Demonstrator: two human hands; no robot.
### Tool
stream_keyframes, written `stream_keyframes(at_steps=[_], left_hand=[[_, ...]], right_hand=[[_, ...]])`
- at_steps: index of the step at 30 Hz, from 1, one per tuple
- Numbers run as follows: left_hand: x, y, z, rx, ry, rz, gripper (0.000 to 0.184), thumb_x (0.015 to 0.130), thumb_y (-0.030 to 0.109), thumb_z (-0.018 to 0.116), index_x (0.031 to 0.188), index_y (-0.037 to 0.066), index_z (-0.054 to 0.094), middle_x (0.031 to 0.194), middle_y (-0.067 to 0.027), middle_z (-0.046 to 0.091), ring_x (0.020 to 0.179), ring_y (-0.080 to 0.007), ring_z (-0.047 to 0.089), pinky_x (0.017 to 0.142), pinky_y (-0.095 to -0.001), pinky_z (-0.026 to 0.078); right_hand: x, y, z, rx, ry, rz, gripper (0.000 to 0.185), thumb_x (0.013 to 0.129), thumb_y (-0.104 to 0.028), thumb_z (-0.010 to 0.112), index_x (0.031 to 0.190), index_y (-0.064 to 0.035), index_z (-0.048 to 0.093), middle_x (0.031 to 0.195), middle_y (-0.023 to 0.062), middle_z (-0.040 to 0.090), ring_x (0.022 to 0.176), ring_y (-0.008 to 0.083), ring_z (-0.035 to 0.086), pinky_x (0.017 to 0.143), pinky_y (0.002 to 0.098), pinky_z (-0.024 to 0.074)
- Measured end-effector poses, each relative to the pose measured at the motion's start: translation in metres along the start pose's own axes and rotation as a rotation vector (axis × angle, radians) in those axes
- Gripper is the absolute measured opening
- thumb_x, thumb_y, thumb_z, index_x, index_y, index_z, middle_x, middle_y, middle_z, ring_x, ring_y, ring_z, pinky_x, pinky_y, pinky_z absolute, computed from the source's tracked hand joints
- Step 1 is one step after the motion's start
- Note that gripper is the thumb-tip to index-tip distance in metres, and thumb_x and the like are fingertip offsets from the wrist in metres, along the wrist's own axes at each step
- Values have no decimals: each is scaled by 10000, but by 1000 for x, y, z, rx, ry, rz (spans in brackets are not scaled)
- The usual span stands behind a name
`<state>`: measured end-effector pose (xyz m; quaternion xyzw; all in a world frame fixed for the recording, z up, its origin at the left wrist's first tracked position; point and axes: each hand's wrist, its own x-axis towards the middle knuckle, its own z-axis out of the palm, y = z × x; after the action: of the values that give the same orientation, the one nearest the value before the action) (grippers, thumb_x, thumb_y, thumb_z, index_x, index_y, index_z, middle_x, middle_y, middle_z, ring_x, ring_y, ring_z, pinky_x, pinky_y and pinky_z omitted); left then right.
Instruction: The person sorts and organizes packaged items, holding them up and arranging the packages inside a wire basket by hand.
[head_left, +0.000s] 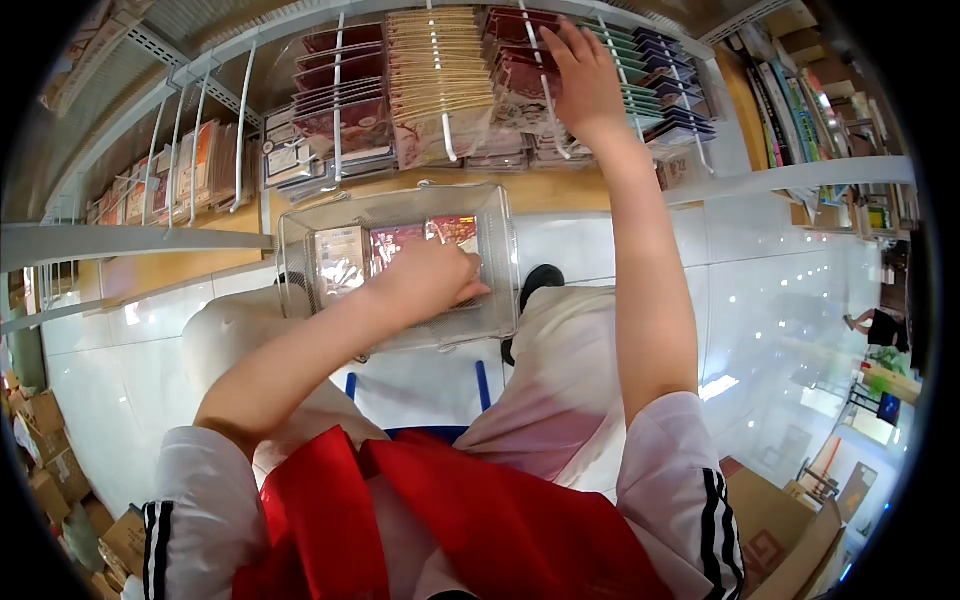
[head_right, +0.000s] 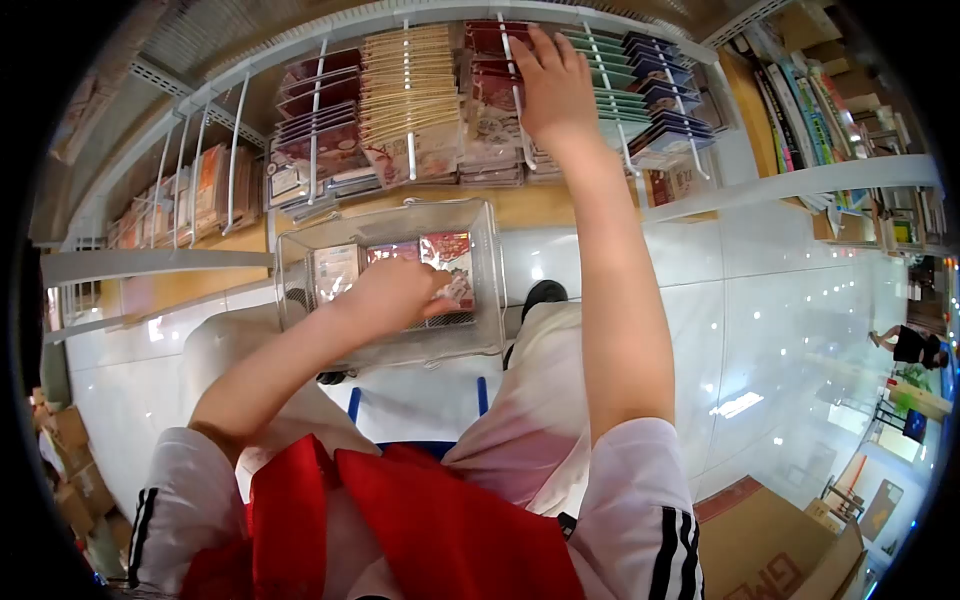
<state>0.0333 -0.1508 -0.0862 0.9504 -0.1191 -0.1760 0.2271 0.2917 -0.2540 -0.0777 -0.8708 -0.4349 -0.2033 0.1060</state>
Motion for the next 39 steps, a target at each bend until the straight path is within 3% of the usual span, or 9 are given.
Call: stream_keyframes(at_steps=[2, 9, 14, 18, 21, 26, 29, 33, 39], left_hand=[[-7, 11, -7, -10, 28, 38, 333, 859, 368, 546, 938, 47, 583, 710, -139, 620, 655, -329, 622, 576, -413, 505], [-11, -1, -20, 163, 81, 17, 300, 833, 327, 577, 849, 28, 582, 755, -111, 626, 679, -276, 638, 608, -360, 514], [-4, -1, -16, 139, 147, 97, 291, 830, 323, 581, 824, 32, 582, 760, -107, 625, 681, -259, 638, 602, -357, 506], [-7, 5, -17, 170, 139, 116, 269, 824, 313, 587, 820, 44, 582, 752, -105, 622, 679, -251, 639, 594, -352, 504], [-11, 6, -17, 187, 90, 99, 252, 818, 302, 593, 833, 50, 592, 748, -106, 621, 681, -251, 640, 596, -356, 505], [-19, 2, -13, 185, 97, 103, 251, 808, 294, 604, 872, 52, 605, 752, -105, 632, 691, -263, 640, 604, -373, 505], [-23, 3, -16, 175, 73, 90, 244, 809, 286, 605, 876, 51, 607, 747, -109, 636, 705, -271, 640, 611, -385, 505], [-33, 0, -16, 168, 113, 103, 237, 806, 278, 607, 858, 47, 601, 718, -107, 630, 714, -282, 636, 621, -403, 503], [-53, 11, -31, -119, 148, 26, 435, 843, 337, 588, 1156, 40, 529, 1037, -186, 612, 894, -283, 627, 704, -396, 514]], right_hand=[[10, 5, 0, -86, -88, -71, 696, 767, -32, 591, 1386, -148, 295, 1461, 100, 241, 1351, 310, 198, 1090, 445, 210], [63, 3, -4, -279, -495, -78, 860, 740, -25, 612, 1438, -119, 118, 1479, 120, 185, 1379, 252, 137, 1113, 407, 166], [71, 10, -1, -92, -425, -211, 548, 731, 7, 576, 1248, -72, 412, 1258, 152, 452, 1185, 318, 427, 977, 380, 364], [52, 11, -5, 15, -492, -184, 417, 750, 35, 528, 1142, -105, 516, 1173, 177, 515, 998, 358, 545, 823, 398, 451], [31, 20, -5, 142, -443, -308, 335, 740, 39, 533, 1060, -55, 559, 1024, 180, 596, 938, 351, 576, 805, 417, 454], [-4, 3, -39, 314, -685, -77, 456, 682, 51, 582, 1132, -21, 576, 997, 187, 633, 900, 329, 614, 790, 338, 473], [-31, 0, -52, 580, -693, 3, 314, 691, -14, 608, 1004, -25, 611, 884, 187, 630, 803, 308, 600, 736, 355, 468], [-39, 2, -70, 766, -919, 166, 399, 690, 30, 634, 1085, 23, 582, 907, 74, 649, 826, 129, 567, 771, 268, 454], [-43, -7, -115, 995, -1032, 282, 361, 734, 68, 609, 1089, 11, 580, 951, 51, 630, 823, 94, 567, 733, 252, 478]])
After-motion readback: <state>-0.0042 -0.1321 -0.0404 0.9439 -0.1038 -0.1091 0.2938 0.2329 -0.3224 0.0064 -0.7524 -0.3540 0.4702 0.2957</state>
